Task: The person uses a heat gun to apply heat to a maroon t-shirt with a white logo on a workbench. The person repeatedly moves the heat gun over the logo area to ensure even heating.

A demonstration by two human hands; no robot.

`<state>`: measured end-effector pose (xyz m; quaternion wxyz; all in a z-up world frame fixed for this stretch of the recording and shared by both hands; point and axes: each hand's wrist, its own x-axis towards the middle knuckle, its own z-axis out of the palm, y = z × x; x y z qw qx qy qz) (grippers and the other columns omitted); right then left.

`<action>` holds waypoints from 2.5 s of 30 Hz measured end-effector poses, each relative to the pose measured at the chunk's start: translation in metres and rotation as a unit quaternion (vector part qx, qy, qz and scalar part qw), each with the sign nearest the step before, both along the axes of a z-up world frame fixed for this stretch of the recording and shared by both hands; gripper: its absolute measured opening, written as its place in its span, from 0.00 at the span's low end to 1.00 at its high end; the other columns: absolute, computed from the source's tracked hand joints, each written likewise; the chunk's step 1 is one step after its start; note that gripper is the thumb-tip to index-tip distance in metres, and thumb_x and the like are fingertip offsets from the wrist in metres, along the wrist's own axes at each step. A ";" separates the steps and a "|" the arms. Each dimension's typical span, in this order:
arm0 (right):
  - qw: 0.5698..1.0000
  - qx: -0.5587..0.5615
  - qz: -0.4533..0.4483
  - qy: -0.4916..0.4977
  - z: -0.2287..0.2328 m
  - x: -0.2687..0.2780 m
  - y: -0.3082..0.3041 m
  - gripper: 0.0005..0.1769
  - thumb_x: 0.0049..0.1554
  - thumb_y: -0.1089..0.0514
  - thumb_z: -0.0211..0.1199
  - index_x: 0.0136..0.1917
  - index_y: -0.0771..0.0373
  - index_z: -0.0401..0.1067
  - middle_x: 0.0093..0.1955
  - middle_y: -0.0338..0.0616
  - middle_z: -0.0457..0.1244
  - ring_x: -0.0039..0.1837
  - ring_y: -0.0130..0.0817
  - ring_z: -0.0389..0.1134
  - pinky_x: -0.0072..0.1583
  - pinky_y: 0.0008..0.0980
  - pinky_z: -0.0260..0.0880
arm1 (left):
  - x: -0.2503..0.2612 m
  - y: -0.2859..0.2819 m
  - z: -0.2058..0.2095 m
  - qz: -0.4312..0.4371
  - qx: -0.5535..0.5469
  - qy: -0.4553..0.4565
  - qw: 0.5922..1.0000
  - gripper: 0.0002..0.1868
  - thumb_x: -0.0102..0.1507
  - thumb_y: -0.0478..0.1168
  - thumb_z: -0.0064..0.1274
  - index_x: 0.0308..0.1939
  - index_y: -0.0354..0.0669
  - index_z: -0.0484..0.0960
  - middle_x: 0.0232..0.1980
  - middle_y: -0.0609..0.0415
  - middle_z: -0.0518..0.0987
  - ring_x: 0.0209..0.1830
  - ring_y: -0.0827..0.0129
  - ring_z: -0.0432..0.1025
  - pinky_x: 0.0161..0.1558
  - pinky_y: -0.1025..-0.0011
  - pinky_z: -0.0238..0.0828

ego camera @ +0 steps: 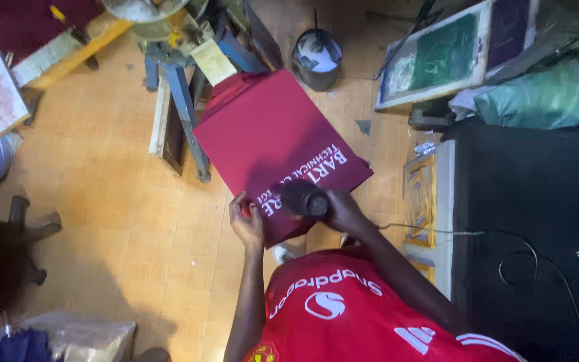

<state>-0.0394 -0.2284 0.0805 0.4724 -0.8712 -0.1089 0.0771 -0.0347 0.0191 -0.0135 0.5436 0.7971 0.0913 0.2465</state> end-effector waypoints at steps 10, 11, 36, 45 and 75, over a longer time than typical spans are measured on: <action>0.985 -0.106 -0.125 0.056 0.039 0.018 -0.049 0.14 0.42 0.53 0.64 0.38 0.65 0.73 0.37 0.57 0.67 0.47 0.64 0.67 0.50 0.57 0.66 | -0.009 0.001 0.001 0.022 0.051 0.057 0.997 0.22 0.50 0.27 0.52 0.49 0.39 0.75 0.51 0.46 0.73 0.52 0.54 0.70 0.48 0.66 0.72; 0.973 -0.133 -0.164 0.096 0.042 0.019 -0.054 0.16 0.41 0.53 0.67 0.40 0.65 0.74 0.40 0.56 0.68 0.49 0.61 0.68 0.52 0.55 0.67 | -0.009 0.001 0.000 0.023 0.049 0.053 0.997 0.22 0.50 0.27 0.51 0.49 0.39 0.75 0.51 0.46 0.72 0.53 0.53 0.70 0.47 0.65 0.73; 0.963 -0.113 -0.161 0.185 0.019 -0.001 -0.018 0.25 0.40 0.50 0.72 0.50 0.61 0.74 0.52 0.52 0.67 0.59 0.54 0.65 0.62 0.52 0.65 | -0.013 0.018 -0.006 0.038 0.011 0.043 0.998 0.22 0.51 0.24 0.49 0.50 0.39 0.74 0.51 0.46 0.68 0.53 0.52 0.68 0.45 0.64 0.75; 0.999 -0.026 0.020 -0.001 -0.005 -0.011 0.033 0.17 0.41 0.54 0.70 0.39 0.68 0.72 0.37 0.61 0.67 0.48 0.65 0.67 0.47 0.53 0.66 | -0.021 0.024 0.007 0.048 -0.003 0.061 0.997 0.20 0.52 0.25 0.47 0.47 0.39 0.74 0.50 0.46 0.68 0.48 0.57 0.69 0.37 0.73 0.77; 0.954 -0.113 -0.210 0.184 0.050 -0.007 -0.008 0.24 0.40 0.48 0.70 0.44 0.66 0.73 0.44 0.59 0.67 0.55 0.61 0.66 0.56 0.57 0.66 | -0.022 0.030 -0.015 0.065 0.019 0.092 0.993 0.19 0.50 0.25 0.48 0.45 0.40 0.76 0.43 0.48 0.71 0.35 0.63 0.72 0.26 0.78 0.71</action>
